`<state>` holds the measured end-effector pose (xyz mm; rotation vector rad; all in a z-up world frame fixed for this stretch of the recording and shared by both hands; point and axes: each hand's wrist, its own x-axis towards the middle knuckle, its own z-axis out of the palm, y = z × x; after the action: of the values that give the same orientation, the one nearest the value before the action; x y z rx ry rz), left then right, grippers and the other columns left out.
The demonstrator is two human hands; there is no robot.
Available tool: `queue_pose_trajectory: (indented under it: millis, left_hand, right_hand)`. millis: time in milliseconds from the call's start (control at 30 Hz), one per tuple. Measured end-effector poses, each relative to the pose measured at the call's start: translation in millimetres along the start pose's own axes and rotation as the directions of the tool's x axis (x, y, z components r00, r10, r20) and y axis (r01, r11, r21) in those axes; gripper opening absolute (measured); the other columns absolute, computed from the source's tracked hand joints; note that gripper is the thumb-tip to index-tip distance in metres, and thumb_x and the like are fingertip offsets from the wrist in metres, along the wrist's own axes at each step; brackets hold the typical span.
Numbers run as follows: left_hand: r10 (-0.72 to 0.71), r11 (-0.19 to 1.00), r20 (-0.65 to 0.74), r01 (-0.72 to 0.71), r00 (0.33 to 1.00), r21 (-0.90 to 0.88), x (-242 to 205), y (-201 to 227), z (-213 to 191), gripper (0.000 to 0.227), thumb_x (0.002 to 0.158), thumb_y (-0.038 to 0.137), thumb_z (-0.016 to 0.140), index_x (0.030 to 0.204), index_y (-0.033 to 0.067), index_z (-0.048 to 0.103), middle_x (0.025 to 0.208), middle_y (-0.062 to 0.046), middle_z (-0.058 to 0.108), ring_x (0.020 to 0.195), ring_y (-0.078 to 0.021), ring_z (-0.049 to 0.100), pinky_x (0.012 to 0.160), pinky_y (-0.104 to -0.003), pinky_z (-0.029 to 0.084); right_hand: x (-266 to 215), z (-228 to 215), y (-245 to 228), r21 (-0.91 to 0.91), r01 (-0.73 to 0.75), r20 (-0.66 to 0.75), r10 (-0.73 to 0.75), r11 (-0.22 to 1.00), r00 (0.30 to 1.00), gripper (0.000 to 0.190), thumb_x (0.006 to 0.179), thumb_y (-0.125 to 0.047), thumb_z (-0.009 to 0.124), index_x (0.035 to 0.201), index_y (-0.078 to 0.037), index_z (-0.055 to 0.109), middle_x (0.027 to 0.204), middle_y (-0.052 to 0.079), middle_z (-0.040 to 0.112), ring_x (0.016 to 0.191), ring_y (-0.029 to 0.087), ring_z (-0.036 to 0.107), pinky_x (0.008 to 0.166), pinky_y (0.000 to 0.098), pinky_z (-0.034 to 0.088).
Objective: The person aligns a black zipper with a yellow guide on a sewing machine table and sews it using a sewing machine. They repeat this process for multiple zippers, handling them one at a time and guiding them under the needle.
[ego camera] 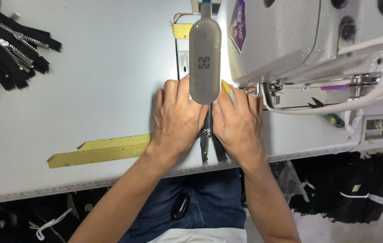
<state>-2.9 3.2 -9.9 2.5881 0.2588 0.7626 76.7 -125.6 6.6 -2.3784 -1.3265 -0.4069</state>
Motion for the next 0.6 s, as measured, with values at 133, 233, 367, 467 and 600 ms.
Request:
queue_pose_trajectory:
  millis: [133,233,367,467,600]
  left_hand:
    - [-0.012,0.997,-0.026,0.010,1.000,-0.071,-5.5,-2.7,-6.2,0.012,0.094,0.011,0.070,0.100,0.0021,0.074,0.112,-0.017,0.064,0.096,-0.0335,0.057,0.072,-0.043,0.045]
    - [-0.060,0.983,-0.015,0.057,0.998,-0.173,-9.3,3.8,-26.4,0.010,0.098,0.007,0.067,0.104,0.0035,0.074,0.116,-0.014,0.066,0.095,-0.0308,0.056,0.079,-0.040,0.046]
    - [-0.123,0.967,0.041,0.129,0.992,-0.220,-33.3,24.3,-44.2,0.017,0.101,0.008,0.068,0.116,0.0031,0.073,0.119,-0.012,0.069,0.104,-0.0316,0.063,0.092,-0.040,0.051]
    - [-0.059,0.996,0.065,0.063,0.996,-0.062,-56.8,34.8,-43.4,0.019,0.102,0.017,0.069,0.119,0.0090,0.074,0.125,-0.009,0.069,0.111,-0.0274,0.063,0.092,-0.037,0.047]
    - [0.049,0.994,0.117,-0.059,0.992,0.088,-60.6,39.7,-42.2,0.027,0.106,0.025,0.063,0.129,0.0135,0.069,0.138,-0.005,0.067,0.120,-0.0248,0.060,0.093,-0.038,0.044]
  right_hand:
    - [-12.6,-18.3,-7.6,0.126,-0.060,0.007,0.060,0.990,0.998,0.027,0.102,-0.006,0.059,0.124,0.002,0.072,0.121,0.018,0.066,0.112,0.037,0.065,0.093,0.0451,0.049]
    - [-34.5,-45.3,-31.4,0.244,-0.232,0.041,0.229,0.942,0.973,0.027,0.102,0.003,0.057,0.127,0.008,0.067,0.115,0.019,0.071,0.103,0.031,0.070,0.089,0.0393,0.055]
    - [-74.8,-63.0,-60.4,0.283,-0.403,0.197,0.359,0.870,0.912,0.037,0.096,-0.008,0.070,0.130,0.004,0.063,0.113,0.014,0.070,0.081,0.020,0.065,0.086,0.0331,0.056]
    - [-93.6,-53.9,-66.2,0.129,-0.278,0.116,0.264,0.952,0.957,0.037,0.097,-0.015,0.075,0.129,0.002,0.065,0.114,0.014,0.063,0.098,0.025,0.069,0.089,0.0341,0.059]
    - [-102.1,-49.2,-66.2,0.071,-0.229,0.050,0.226,0.971,0.973,0.033,0.099,-0.005,0.072,0.130,0.003,0.064,0.111,0.015,0.062,0.095,0.025,0.066,0.087,0.0359,0.058]
